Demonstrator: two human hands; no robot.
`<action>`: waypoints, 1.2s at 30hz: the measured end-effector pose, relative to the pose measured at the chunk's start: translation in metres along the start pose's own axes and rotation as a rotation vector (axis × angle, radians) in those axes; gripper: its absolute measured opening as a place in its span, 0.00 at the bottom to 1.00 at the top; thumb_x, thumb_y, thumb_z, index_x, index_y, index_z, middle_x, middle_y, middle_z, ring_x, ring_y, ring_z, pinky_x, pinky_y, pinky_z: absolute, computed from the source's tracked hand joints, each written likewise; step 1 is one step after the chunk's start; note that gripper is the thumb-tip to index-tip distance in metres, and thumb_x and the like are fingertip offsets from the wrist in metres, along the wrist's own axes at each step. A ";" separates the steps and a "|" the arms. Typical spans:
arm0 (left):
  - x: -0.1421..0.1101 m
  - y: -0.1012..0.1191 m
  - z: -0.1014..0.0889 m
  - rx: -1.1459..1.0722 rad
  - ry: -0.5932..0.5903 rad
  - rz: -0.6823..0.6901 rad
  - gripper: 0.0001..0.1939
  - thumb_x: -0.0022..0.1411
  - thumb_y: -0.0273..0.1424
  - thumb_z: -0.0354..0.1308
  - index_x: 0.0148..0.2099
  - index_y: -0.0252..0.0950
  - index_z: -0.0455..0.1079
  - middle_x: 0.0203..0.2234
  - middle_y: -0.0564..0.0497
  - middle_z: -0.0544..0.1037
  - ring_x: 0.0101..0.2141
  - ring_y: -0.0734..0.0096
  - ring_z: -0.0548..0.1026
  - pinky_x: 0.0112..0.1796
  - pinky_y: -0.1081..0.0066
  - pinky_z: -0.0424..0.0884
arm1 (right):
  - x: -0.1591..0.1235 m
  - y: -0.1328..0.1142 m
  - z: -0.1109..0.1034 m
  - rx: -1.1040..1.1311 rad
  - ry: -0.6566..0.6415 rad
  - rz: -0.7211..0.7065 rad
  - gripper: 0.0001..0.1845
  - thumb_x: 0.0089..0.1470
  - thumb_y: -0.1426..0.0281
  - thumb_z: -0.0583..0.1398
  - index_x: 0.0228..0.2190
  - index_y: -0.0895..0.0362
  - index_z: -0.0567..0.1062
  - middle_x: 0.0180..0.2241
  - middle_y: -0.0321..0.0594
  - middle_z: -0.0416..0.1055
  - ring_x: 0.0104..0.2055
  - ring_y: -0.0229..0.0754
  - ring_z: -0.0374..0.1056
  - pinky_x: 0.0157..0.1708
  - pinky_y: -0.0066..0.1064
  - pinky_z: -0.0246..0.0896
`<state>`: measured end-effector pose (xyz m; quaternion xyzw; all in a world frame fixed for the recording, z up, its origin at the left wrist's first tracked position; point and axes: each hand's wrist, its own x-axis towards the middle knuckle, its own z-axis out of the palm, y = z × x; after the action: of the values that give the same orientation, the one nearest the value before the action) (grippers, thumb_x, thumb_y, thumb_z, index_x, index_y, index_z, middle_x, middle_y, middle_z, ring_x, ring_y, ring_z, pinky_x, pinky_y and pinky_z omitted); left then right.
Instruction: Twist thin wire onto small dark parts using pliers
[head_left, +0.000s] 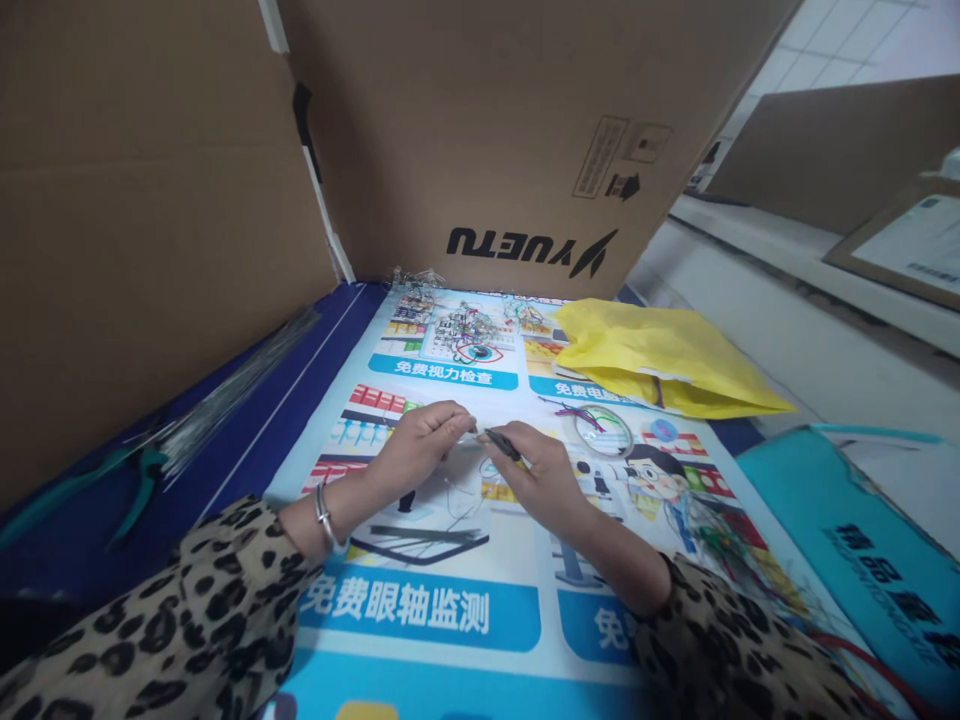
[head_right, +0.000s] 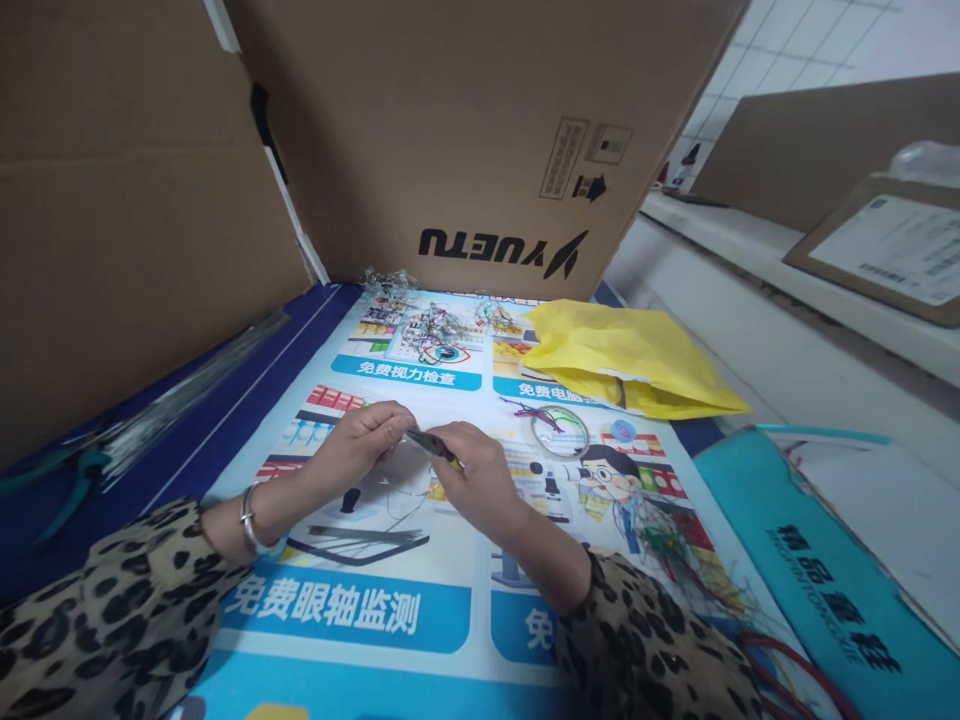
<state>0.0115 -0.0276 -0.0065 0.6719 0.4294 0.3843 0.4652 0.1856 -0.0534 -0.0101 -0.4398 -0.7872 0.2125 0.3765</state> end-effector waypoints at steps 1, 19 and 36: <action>0.000 0.000 0.000 0.010 0.004 0.007 0.15 0.59 0.40 0.48 0.29 0.35 0.67 0.14 0.59 0.60 0.17 0.79 0.58 0.22 0.77 0.57 | 0.000 0.000 0.001 0.000 -0.002 0.012 0.08 0.52 0.70 0.53 0.33 0.55 0.72 0.30 0.38 0.70 0.32 0.38 0.65 0.33 0.29 0.60; -0.005 -0.005 -0.005 0.232 0.009 0.352 0.15 0.63 0.37 0.42 0.29 0.35 0.63 0.18 0.55 0.64 0.21 0.78 0.63 0.25 0.76 0.60 | -0.005 -0.005 0.002 0.082 0.031 0.006 0.08 0.52 0.67 0.54 0.32 0.56 0.71 0.29 0.38 0.68 0.31 0.36 0.63 0.32 0.28 0.59; 0.005 -0.011 -0.008 -0.079 -0.051 -0.023 0.17 0.61 0.43 0.42 0.36 0.36 0.63 0.22 0.55 0.68 0.22 0.77 0.66 0.24 0.75 0.64 | 0.016 0.005 0.025 0.540 0.184 0.515 0.12 0.45 0.60 0.58 0.25 0.57 0.68 0.19 0.31 0.61 0.22 0.33 0.56 0.24 0.26 0.54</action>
<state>0.0032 -0.0182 -0.0144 0.6577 0.4097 0.3783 0.5064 0.1632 -0.0377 -0.0225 -0.5255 -0.5296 0.4594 0.4821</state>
